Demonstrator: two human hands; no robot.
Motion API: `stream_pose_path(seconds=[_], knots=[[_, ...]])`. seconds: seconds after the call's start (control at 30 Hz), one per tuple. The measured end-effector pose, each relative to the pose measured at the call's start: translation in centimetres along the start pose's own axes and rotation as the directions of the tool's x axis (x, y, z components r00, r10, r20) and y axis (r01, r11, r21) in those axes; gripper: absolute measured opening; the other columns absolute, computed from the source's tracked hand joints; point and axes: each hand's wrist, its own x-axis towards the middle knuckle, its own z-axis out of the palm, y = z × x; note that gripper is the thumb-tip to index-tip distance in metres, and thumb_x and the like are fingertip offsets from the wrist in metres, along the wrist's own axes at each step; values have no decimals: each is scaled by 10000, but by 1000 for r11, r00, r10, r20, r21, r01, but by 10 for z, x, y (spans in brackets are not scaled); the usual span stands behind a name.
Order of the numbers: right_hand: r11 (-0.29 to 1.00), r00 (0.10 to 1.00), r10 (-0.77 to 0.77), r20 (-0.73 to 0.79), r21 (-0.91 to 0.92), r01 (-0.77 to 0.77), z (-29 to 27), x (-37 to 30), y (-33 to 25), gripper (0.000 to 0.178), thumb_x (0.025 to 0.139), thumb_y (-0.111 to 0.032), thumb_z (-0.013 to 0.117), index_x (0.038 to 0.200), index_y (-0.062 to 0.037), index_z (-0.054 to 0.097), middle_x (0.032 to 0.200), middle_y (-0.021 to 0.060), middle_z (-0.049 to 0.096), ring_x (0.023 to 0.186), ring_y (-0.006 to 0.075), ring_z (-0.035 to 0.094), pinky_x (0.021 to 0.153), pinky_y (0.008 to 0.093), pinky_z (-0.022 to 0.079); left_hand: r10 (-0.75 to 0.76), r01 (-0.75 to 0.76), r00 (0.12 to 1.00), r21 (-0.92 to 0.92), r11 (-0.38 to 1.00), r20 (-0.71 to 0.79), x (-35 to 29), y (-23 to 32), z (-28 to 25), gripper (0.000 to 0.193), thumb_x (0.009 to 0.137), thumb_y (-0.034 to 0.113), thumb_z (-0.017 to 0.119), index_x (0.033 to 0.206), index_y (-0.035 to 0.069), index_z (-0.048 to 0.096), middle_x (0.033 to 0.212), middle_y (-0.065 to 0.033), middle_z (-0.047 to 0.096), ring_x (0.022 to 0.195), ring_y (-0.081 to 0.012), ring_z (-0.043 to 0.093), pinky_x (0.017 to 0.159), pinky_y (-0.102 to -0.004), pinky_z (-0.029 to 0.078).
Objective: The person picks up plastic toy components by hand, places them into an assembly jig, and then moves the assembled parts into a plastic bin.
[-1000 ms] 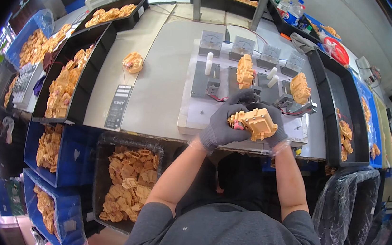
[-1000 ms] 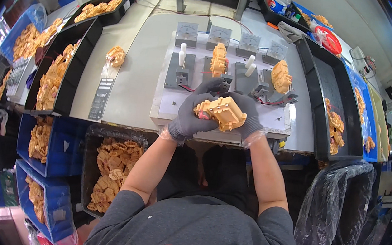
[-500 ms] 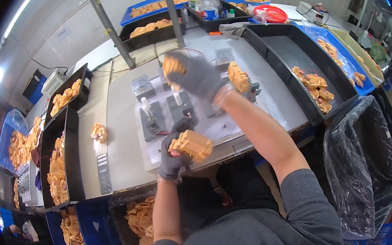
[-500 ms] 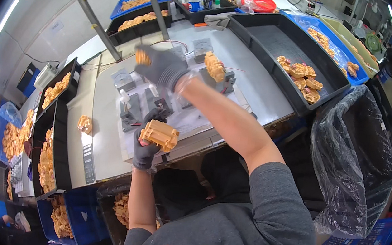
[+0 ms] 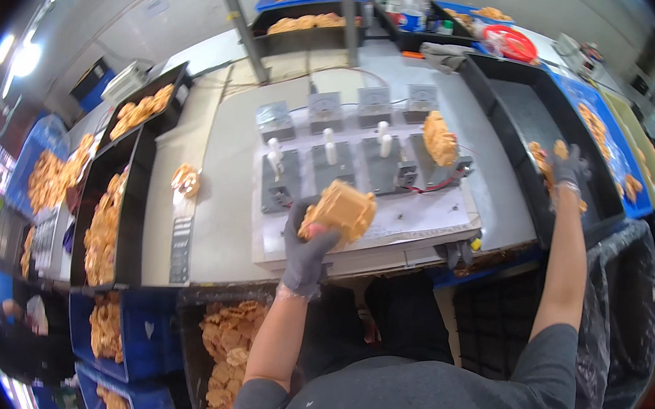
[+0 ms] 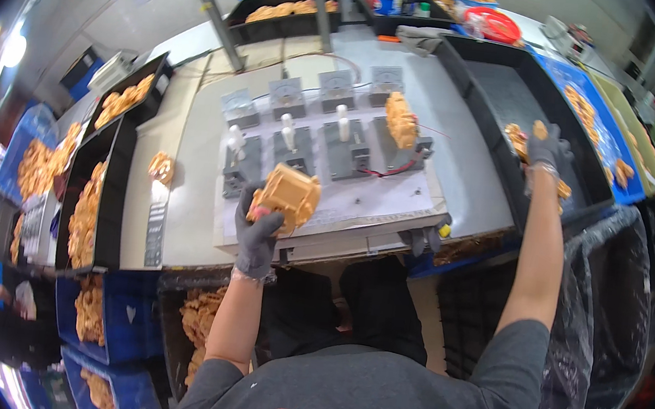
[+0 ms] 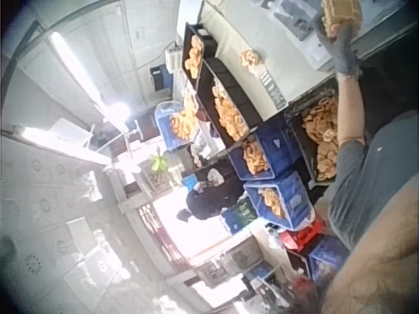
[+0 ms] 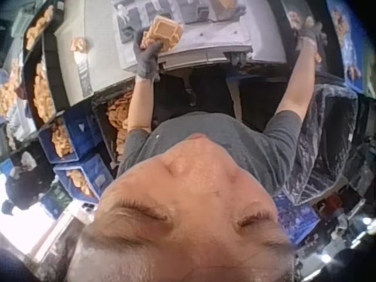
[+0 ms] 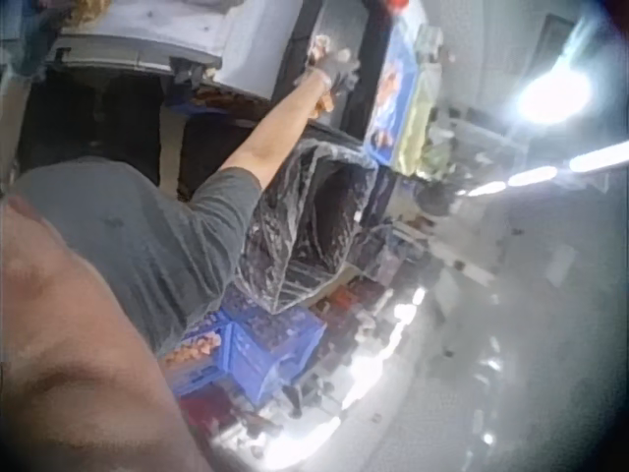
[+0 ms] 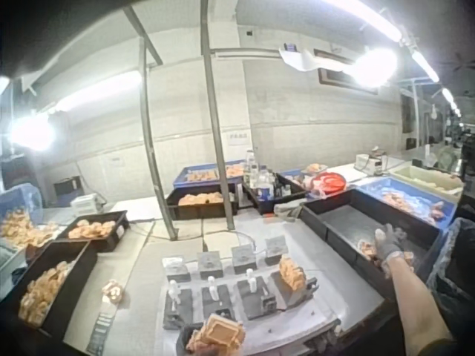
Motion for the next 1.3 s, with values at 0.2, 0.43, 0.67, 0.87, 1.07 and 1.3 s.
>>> stream_pose_path(seconds=[0.2,0.43,0.67,0.87,1.07,1.3], knots=[[172,803,-493,-333,868,466,-83,-154,-76,310,841,-132,592,1141,-57,574,992,117,628,880,206,612,788,287,478,253,-226,960,204,953,-119,40,40,24,430,847,174,564,1226,27,425,1126,-81,477,1033,-144,471,876,-291,416],[-73,378,-911,-163,968,241,-79,-336,-133,526,755,-81,631,1249,-81,447,1062,113,525,857,205,567,665,294,514,622,-467,744,856,221,246,134,20,23,294,836,178,557,1077,13,517,1172,-224,472,998,-373,541,836,-409,460],[-121,370,-924,-92,991,-54,-42,-345,-138,449,732,-55,613,1172,-62,522,985,76,531,798,130,547,668,250,482,230,-302,939,932,199,255,118,23,35,344,814,234,594,1107,59,553,1253,-216,459,1031,-404,544,856,-416,462],[-68,214,-977,3,942,-329,-44,-346,-137,404,728,-63,622,1120,-32,529,897,54,566,715,136,553,658,242,474,74,-378,925,919,108,372,116,7,5,425,862,304,516,1182,25,500,1320,-248,400,1127,-401,494,900,-419,433],[135,297,-954,-48,813,566,-41,-356,-133,359,711,-230,712,1011,-79,587,946,114,603,813,277,598,735,372,483,744,-615,629,730,297,228,15,6,26,362,850,56,546,1181,-46,439,1103,-241,478,790,-260,552,705,-321,460],[252,296,-946,132,873,417,-53,-346,-135,269,726,-226,704,940,-82,628,926,108,616,823,267,610,729,371,483,410,-256,901,587,768,-144,-2,-30,10,261,857,86,549,1100,4,499,899,-60,546,710,-122,497,657,-244,435]])
